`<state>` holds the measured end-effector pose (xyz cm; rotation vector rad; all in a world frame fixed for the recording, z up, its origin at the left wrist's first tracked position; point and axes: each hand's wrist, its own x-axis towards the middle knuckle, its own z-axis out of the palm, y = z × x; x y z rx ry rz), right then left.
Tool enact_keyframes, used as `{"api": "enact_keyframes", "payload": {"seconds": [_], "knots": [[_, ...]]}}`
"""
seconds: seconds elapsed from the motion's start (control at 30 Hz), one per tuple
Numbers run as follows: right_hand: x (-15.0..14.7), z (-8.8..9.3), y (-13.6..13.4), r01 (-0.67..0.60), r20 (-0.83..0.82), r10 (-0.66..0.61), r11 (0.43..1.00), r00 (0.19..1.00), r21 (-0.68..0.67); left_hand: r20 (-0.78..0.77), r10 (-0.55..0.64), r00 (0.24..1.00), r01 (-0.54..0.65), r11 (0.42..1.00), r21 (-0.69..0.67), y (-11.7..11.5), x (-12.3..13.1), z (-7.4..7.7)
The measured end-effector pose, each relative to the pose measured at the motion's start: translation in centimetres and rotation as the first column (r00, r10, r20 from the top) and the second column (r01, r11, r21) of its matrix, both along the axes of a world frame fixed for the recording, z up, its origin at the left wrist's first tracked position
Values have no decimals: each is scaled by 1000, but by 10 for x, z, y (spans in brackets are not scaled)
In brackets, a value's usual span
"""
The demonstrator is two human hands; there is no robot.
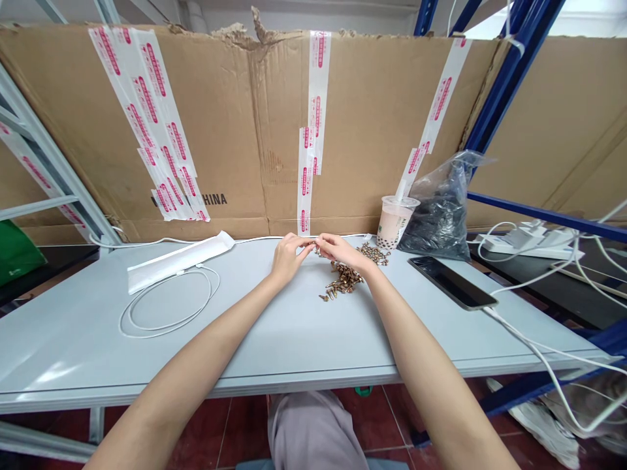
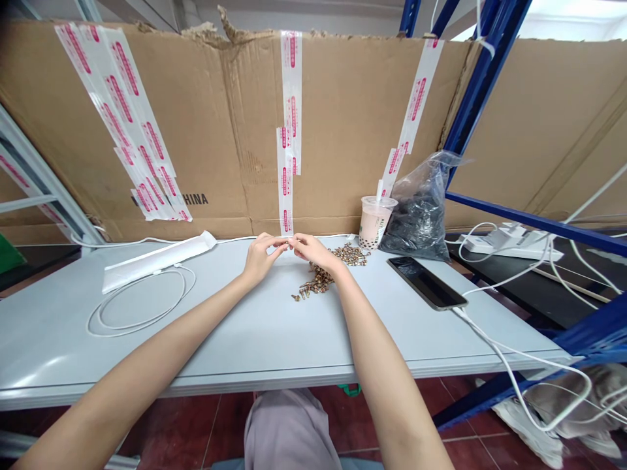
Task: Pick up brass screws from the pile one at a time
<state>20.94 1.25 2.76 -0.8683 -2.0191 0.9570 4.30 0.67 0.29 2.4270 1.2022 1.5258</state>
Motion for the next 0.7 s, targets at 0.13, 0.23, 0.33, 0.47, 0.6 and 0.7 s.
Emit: {"api": "enact_keyframes", "payload": {"seconds": [0.13, 0.23, 0.33, 0.47, 0.6, 0.7], "knots": [[-2, -1, 3, -1, -26, 2, 1000, 1000, 26, 4, -6, 1000, 5, 1000, 24, -1, 1, -1], [-4, -4, 5, 37, -21, -36, 999, 999, 36, 2, 17, 1000, -17, 1000, 20, -2, 3, -1], [-3, -4, 5, 36, 25, -37, 999, 999, 34, 8, 51, 999, -51, 999, 19, -2, 4, 0], [0, 2, 1, 1, 42, -1, 1000, 999, 4, 22, 69, 997, -70, 997, 21, -2, 4, 1], [0, 3, 2, -25, 20, 25, 999, 999, 22, -5, 65, 998, -65, 997, 47, -3, 3, 0], [-2, -2, 4, 17, 12, -17, 998, 1000, 55, -19, 89, 996, -87, 994, 66, -3, 4, -2]]}}
